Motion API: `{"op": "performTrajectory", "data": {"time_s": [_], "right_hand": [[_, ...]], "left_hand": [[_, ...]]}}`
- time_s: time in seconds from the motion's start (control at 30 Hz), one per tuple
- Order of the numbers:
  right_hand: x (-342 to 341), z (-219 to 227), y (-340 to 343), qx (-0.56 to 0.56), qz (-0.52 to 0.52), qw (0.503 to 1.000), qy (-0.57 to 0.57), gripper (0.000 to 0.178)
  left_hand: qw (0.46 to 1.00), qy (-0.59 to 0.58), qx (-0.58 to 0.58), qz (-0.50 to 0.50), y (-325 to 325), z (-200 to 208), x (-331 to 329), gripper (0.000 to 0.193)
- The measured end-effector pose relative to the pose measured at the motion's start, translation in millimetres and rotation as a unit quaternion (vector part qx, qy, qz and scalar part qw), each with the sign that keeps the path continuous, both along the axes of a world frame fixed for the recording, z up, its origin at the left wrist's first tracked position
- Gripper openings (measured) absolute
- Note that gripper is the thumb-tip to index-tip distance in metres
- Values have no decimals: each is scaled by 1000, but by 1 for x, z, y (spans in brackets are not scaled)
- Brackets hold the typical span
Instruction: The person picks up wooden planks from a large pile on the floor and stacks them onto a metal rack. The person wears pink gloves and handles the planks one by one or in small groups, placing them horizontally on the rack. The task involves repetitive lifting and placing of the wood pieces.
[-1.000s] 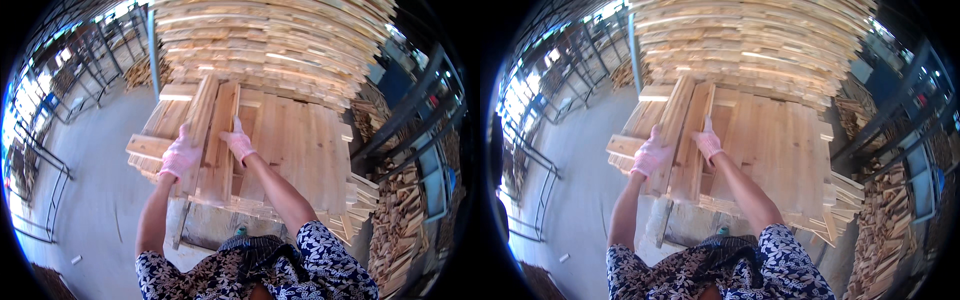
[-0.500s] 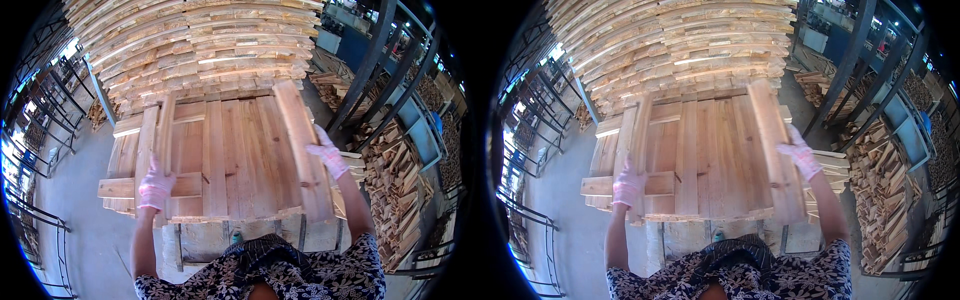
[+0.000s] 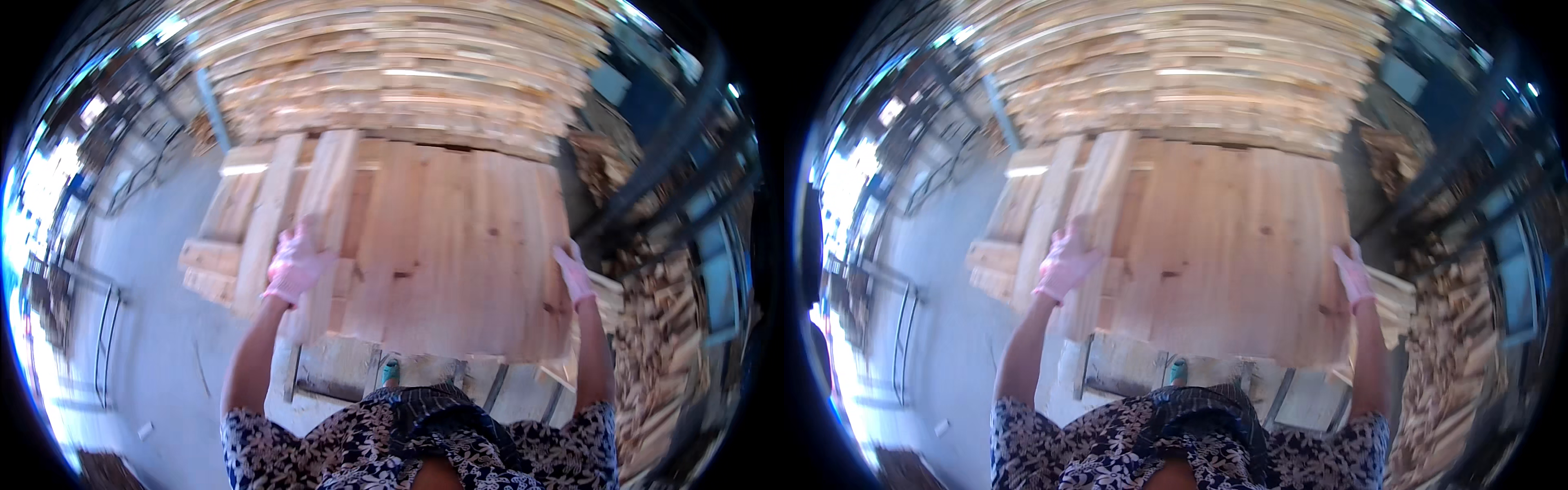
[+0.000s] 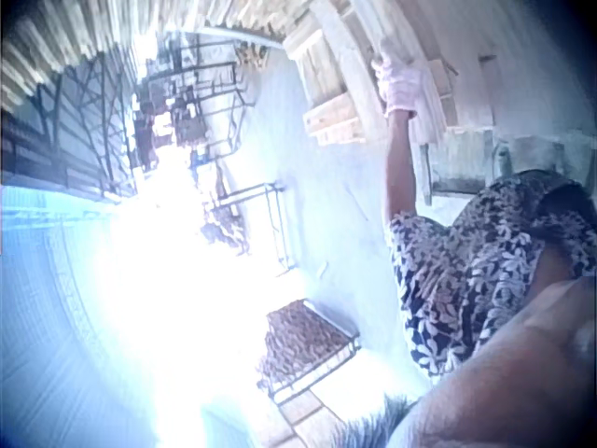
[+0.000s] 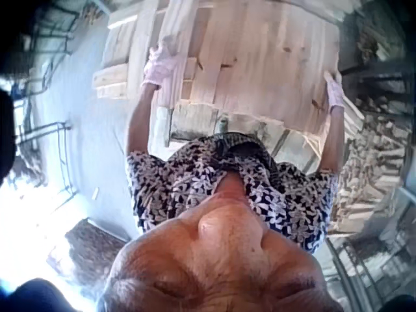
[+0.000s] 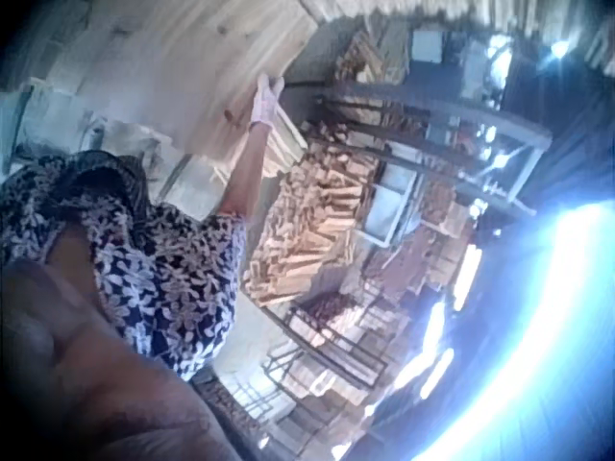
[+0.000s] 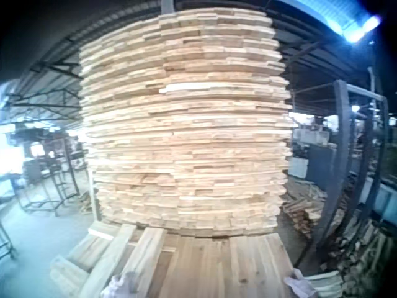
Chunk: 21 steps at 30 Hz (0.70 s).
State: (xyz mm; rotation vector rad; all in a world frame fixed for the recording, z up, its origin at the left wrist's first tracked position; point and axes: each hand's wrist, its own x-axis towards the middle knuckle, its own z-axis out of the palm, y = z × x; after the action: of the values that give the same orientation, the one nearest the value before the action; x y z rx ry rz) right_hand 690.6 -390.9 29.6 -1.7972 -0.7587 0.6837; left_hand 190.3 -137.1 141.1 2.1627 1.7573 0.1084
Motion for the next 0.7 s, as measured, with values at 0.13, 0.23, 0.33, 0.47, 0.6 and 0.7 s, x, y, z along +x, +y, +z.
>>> {"op": "performTrajectory", "data": {"time_s": [0.13, 0.23, 0.33, 0.47, 0.6, 0.7], "right_hand": [[20, 11, -13, -264, -19, 893, -364, 78], [-38, 56, 29, -249, -35, 830, -498, 62], [-143, 92, 87, -185, 126, 910, -350, 64], [-259, 96, 181, -85, 252, 924, -275, 77], [-348, 94, 285, -116, 219, 940, -232, 103], [-432, 117, 311, -318, 97, 899, -286, 104]], "left_hand": [[997, -71, -11, 19, 18, 16, 2, 90], [999, -8, 35, 30, 24, 47, -28, 86], [999, -4, 23, 47, 48, 40, -73, 85], [995, 93, 24, 19, 69, -8, -89, 83], [996, 73, -53, 14, 90, 8, -61, 82], [998, 16, 3, 68, 116, -5, -56, 83]]}}
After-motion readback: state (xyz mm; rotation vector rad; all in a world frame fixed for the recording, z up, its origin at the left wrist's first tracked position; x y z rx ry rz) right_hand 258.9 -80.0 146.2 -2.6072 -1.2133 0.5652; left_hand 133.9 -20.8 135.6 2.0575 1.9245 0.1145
